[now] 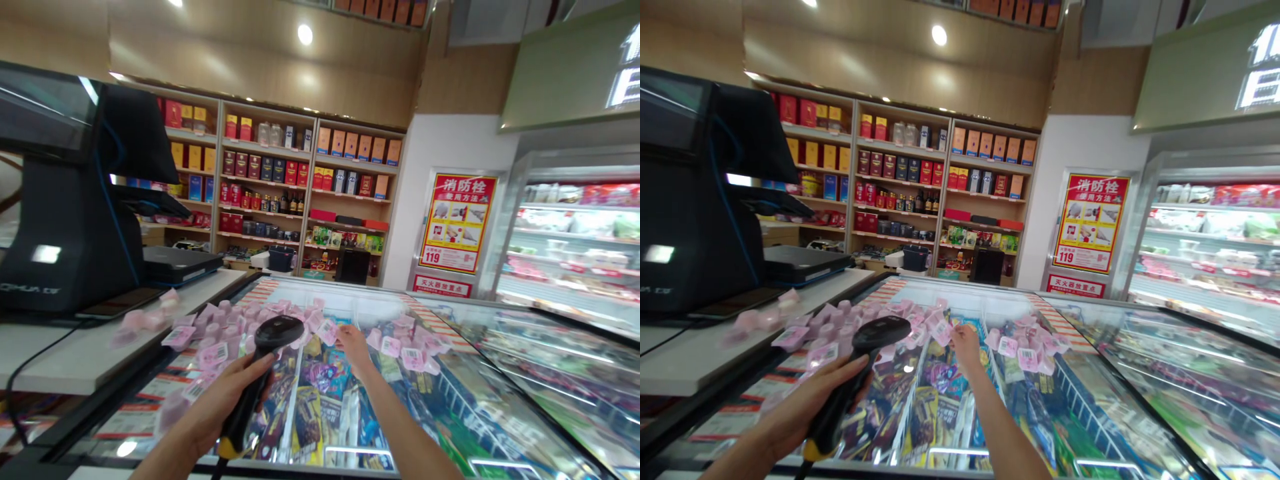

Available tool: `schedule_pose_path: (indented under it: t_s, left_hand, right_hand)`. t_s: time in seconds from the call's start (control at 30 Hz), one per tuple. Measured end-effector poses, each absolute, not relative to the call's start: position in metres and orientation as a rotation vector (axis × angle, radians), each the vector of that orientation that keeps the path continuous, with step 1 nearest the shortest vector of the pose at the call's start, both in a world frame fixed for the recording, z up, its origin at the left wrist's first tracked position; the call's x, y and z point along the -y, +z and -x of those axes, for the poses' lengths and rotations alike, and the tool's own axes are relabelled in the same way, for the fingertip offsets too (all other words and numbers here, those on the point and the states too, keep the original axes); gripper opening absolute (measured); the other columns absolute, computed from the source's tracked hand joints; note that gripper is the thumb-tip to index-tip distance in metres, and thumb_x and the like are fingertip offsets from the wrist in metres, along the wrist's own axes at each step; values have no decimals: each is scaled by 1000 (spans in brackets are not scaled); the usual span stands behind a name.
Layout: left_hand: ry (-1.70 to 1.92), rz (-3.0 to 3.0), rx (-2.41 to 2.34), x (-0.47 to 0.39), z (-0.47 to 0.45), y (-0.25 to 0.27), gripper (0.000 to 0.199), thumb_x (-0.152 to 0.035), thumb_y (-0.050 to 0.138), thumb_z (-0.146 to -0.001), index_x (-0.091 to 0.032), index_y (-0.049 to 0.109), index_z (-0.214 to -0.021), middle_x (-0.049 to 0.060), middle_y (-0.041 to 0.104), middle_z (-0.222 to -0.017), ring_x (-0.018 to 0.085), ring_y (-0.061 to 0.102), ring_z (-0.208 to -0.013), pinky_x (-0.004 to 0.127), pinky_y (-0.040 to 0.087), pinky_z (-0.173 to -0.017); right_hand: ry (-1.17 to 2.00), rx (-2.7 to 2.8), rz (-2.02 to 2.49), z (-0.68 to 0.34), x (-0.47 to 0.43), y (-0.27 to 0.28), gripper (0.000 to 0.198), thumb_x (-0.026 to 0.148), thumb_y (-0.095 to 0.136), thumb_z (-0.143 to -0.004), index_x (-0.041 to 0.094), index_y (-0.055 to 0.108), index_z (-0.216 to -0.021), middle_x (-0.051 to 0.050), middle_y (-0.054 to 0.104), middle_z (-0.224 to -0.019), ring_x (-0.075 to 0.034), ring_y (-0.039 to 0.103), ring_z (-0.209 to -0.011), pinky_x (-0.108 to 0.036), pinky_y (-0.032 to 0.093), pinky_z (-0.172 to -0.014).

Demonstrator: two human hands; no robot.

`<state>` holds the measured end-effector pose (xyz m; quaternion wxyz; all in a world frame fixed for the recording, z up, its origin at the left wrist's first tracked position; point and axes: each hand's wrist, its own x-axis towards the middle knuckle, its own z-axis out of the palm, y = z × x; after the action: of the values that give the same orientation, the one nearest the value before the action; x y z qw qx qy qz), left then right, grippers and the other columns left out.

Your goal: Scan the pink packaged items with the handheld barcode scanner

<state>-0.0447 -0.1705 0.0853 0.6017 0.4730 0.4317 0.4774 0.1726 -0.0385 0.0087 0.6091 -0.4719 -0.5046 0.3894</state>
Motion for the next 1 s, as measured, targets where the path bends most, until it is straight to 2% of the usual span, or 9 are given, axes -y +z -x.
schedule_pose_path:
  t_s: [0.2,0.4,0.57,0.77,1.0]
  left_hand:
    - [1068,-1104,-996,174,21,88,25,-39,60,-60,-16,51,-61,-3,52,-49,7,44,-43,17,35,-41]
    - [1004,-1132,-976,169,9,90,23,-38,58,-63,-16,51,-62,-4,53,-51,6,45,-42,17,35,-41]
    - [1033,-1113,-965,166,5,89,22,-37,59,-61,-16,51,-62,-4,52,-49,6,44,-41,17,34,-39]
    - [1065,-1119,-993,163,9,90,23,-38,57,-64,-16,51,-62,-2,54,-50,7,46,-43,17,36,-42]
    - [1118,-1104,-1025,152,21,89,25,-39,58,-62,-15,51,-64,-2,54,-50,7,47,-43,18,38,-41]
  right_hand:
    - [817,1002,1121,-190,26,-2,17,34,46,-62,19,45,-70,-4,63,-66,-17,61,-65,-28,46,-61]
    - [748,1031,1180,-191,26,-8,11,29,41,-67,19,45,-70,-6,64,-67,-17,62,-67,-27,47,-57]
    - [596,1105,1291,-199,23,-7,17,29,37,-71,17,49,-73,-6,64,-69,-17,61,-67,-25,44,-54]
    - [271,1179,1480,-224,24,3,10,22,45,-67,16,53,-68,-7,60,-68,-20,56,-71,-28,38,-62]
    - [-364,1476,1954,-252,34,-1,17,17,35,-77,16,52,-78,-7,57,-74,-17,54,-72,-25,33,-58]
